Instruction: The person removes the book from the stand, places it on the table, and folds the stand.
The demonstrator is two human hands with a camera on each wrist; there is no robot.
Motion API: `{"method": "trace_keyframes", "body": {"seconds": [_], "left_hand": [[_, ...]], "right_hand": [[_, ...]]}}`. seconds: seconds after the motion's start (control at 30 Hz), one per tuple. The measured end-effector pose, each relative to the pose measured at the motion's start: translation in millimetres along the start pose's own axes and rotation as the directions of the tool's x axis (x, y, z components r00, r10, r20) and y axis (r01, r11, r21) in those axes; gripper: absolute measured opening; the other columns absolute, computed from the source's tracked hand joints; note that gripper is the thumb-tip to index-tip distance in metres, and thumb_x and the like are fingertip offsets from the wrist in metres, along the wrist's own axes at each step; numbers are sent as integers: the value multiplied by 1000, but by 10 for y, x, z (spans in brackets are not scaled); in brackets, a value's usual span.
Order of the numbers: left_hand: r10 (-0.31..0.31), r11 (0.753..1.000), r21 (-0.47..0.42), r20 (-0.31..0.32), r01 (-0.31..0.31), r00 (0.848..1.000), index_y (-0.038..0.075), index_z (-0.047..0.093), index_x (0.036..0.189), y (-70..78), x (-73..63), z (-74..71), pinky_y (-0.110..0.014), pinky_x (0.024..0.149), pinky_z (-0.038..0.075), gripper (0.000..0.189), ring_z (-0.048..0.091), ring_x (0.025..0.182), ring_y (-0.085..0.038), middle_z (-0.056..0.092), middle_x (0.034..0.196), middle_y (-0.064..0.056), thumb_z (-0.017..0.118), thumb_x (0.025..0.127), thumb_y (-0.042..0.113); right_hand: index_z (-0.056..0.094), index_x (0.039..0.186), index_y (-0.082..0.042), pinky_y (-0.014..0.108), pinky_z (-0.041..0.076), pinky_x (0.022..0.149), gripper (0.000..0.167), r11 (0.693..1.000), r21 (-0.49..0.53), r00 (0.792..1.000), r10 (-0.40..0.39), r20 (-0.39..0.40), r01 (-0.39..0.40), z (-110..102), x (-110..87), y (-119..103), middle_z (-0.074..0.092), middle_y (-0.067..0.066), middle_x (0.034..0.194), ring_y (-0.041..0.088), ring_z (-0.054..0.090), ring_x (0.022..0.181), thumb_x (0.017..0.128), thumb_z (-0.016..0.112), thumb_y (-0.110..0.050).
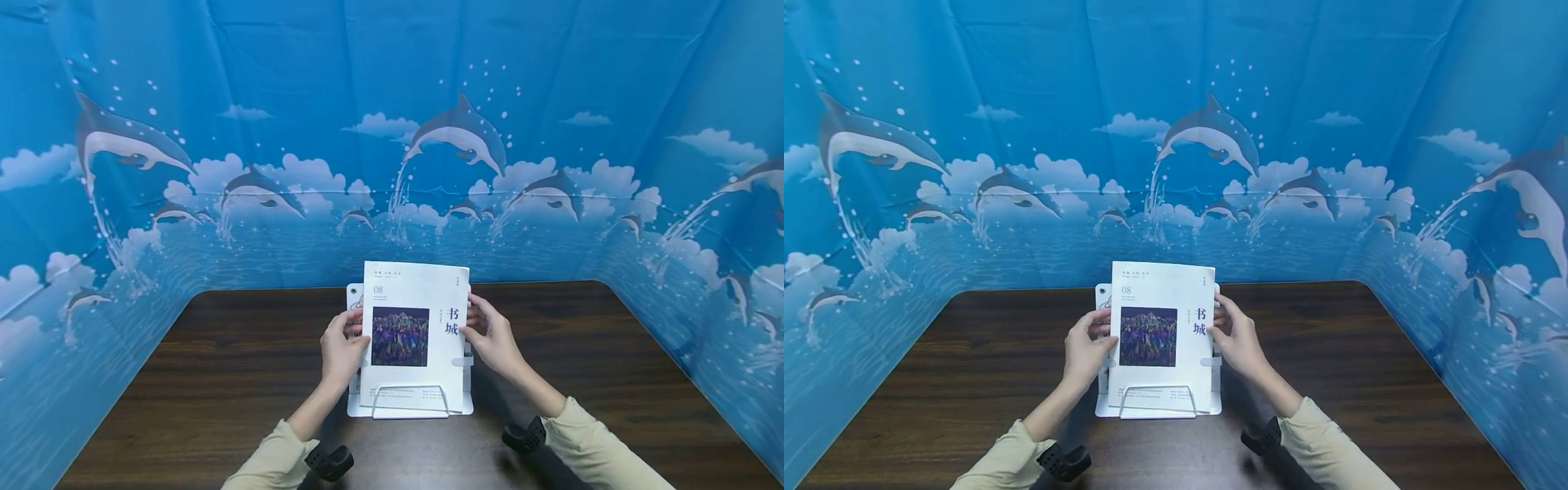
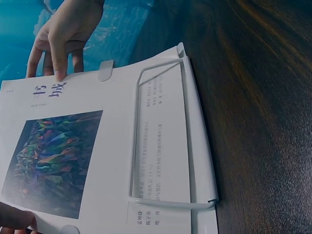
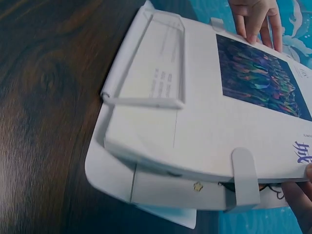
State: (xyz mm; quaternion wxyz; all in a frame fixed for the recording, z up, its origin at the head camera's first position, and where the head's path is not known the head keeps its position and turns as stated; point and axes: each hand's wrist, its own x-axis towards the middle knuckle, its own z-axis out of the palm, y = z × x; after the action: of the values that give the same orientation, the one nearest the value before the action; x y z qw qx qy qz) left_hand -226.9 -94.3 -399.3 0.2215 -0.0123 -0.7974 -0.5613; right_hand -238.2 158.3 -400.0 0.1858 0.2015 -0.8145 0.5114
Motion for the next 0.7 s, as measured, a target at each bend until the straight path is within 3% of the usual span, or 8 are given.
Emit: {"method": "trace_keyframes", "body": {"seconds": [0.2,0.5,0.7], "left_hand": [[3,1000,-24,-13,-4,1000,-2,60,108,25,-2,-26,-30,73,53,44,60,87,-27,60,102,-17,65,68,-19],[32,998,-48,9,-32,999,-2,59,111,19,43,-62,-30,72,54,46,60,86,-27,63,103,-17,65,68,-18],[45,995,-95,21,-43,999,-5,60,110,3,81,-84,-27,72,53,46,60,85,-27,63,102,-19,65,67,-20]], "right_hand": [[50,121,7,25,51,73,46,997,59,998,50,-24,-48,-1,34,-19,63,18,95,27,60,83,77,63,12],[50,123,7,19,49,74,48,999,46,1000,1,-20,0,-37,105,-60,64,18,95,26,61,82,76,62,13],[49,124,7,18,50,66,49,997,77,1000,-14,-19,15,-45,134,-77,65,19,94,27,61,80,77,61,14]]}}
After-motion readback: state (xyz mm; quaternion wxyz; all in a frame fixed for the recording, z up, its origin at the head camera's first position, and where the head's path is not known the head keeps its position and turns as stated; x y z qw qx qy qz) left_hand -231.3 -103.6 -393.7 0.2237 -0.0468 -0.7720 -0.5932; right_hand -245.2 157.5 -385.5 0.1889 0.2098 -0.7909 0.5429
